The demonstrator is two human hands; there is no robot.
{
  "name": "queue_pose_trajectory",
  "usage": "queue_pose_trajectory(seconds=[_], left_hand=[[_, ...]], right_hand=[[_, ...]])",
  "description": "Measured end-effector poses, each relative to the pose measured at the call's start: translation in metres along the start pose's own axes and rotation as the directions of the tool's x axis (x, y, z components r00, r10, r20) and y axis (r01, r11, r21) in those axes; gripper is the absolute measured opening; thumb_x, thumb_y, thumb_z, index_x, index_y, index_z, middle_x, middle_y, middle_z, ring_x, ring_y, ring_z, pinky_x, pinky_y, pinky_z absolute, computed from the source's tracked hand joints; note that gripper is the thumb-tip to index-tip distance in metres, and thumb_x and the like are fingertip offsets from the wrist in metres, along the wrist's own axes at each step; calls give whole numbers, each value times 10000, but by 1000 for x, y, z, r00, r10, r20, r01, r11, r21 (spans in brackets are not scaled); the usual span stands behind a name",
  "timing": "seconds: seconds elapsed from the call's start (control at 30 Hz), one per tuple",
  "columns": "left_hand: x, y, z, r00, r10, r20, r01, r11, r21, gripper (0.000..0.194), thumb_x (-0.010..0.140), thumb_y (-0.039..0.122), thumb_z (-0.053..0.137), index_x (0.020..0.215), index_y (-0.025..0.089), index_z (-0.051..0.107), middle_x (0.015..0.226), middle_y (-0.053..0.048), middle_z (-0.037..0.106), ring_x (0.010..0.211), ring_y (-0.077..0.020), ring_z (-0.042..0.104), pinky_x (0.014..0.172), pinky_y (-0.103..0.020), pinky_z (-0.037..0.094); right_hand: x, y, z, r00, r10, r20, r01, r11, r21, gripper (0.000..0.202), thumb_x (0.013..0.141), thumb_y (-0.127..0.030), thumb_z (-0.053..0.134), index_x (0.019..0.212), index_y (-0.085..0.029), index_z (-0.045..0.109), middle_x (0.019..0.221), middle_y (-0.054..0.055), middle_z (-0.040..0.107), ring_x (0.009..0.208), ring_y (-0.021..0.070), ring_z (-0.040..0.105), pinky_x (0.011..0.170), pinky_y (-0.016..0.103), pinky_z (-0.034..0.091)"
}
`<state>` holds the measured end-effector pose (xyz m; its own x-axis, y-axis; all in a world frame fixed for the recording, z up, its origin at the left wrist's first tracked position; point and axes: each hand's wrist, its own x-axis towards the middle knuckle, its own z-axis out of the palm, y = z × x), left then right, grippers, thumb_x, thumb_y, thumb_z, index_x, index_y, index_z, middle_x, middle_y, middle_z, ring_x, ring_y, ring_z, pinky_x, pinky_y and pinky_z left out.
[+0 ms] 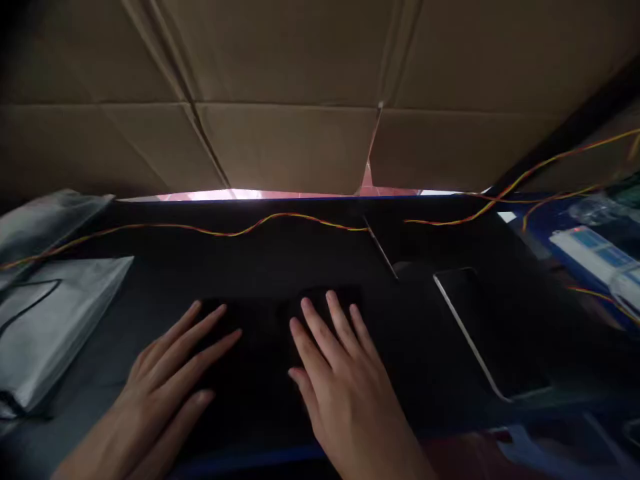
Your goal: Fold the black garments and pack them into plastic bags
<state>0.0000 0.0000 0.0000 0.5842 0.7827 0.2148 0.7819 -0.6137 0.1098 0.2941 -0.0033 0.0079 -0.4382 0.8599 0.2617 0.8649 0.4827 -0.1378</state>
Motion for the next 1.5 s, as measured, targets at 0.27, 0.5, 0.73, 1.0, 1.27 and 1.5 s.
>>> queue_pose_trajectory(seconds=[0.27,0.5,0.73,1.0,1.27,1.5], left_hand=[[-6,-3,1,997,-78,-21,76,993,-86,629,1118,316,447,1739,331,347,1829,-49,352,1717,-380,254,1190,-644,558],[-9,-5,-3,981,-187,-57,172,964,-203,607,1133,314,372,1738,340,341,1834,-59,340,1706,-389,288,1186,-701,529],[-6,-3,-6,984,-156,-80,142,977,-162,598,1139,324,385,1736,311,348,1812,-72,389,1701,-358,316,1163,-651,556],[0,3,-2,987,-146,-73,129,972,-198,619,1132,376,456,1740,343,344,1775,-39,463,1657,-318,417,1233,-546,541],[0,11,-9,941,-266,-209,200,936,-290,670,1090,198,440,1726,392,359,1716,2,543,1526,-266,600,1218,-449,584],[43,48,-5,976,-105,-190,88,991,-97,642,1112,264,478,1732,173,338,1795,-92,422,1682,-297,366,1292,-521,475]], right_hand=[[-19,31,-18,891,412,-192,-327,874,359,372,1156,-369,496,1500,-347,636,1553,32,686,1421,259,659,1127,462,599],[-27,49,-17,770,635,62,-624,729,283,426,1034,-701,597,1125,-308,733,1121,48,759,981,274,750,790,419,610],[-3,40,-25,776,630,31,-612,741,277,255,989,-529,653,909,-289,618,708,-40,654,528,172,606,515,307,481],[15,-4,-60,861,466,-205,-425,879,215,204,1033,-498,690,1078,-307,634,933,-4,753,614,178,743,477,270,551],[25,-17,-43,966,258,5,-189,697,692,433,1087,-118,459,1339,-414,650,1336,-75,766,1101,96,800,893,167,666],[18,-4,-11,984,109,-140,-43,913,406,340,1074,-126,591,1353,-258,735,1481,42,754,1412,219,695,1183,381,596]])
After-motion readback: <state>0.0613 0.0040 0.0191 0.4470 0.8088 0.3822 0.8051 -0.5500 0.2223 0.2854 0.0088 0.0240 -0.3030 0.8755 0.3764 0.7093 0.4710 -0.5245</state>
